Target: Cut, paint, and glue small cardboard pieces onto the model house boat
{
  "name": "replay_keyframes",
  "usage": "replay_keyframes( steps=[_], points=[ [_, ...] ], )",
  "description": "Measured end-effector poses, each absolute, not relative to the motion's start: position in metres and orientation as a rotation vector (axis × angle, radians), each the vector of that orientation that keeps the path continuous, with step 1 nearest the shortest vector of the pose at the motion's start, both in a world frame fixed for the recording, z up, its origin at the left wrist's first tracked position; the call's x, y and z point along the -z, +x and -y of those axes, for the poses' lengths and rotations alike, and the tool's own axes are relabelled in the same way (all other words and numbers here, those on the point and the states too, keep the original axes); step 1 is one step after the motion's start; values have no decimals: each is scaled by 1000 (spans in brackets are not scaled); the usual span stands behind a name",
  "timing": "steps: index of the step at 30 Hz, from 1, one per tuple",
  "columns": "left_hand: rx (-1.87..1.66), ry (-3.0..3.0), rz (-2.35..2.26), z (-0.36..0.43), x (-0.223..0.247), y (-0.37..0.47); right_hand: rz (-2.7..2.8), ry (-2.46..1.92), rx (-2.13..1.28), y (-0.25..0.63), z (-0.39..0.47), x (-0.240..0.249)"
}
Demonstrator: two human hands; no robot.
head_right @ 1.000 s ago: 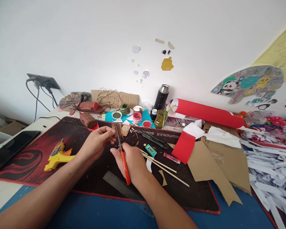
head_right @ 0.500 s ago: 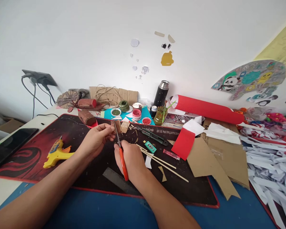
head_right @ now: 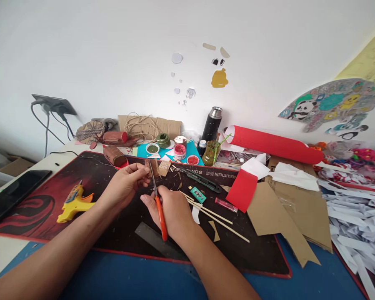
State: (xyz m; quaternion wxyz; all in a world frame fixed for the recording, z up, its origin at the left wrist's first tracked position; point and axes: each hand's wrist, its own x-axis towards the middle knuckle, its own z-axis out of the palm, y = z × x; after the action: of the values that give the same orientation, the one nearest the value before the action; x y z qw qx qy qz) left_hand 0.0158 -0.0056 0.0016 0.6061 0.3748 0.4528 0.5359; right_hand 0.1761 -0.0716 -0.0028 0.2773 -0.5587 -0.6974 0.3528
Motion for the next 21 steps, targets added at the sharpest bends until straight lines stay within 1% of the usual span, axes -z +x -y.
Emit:
replay_keyframes(
  steps=[9, 21],
  points=[
    [-1241, 878, -1072, 7, -7, 14, 1939, -1496, -847, 177, 72, 1],
    [-1233, 903, -1053, 8, -7, 13, 1902, -1453, -930, 178, 73, 0]
  ],
)
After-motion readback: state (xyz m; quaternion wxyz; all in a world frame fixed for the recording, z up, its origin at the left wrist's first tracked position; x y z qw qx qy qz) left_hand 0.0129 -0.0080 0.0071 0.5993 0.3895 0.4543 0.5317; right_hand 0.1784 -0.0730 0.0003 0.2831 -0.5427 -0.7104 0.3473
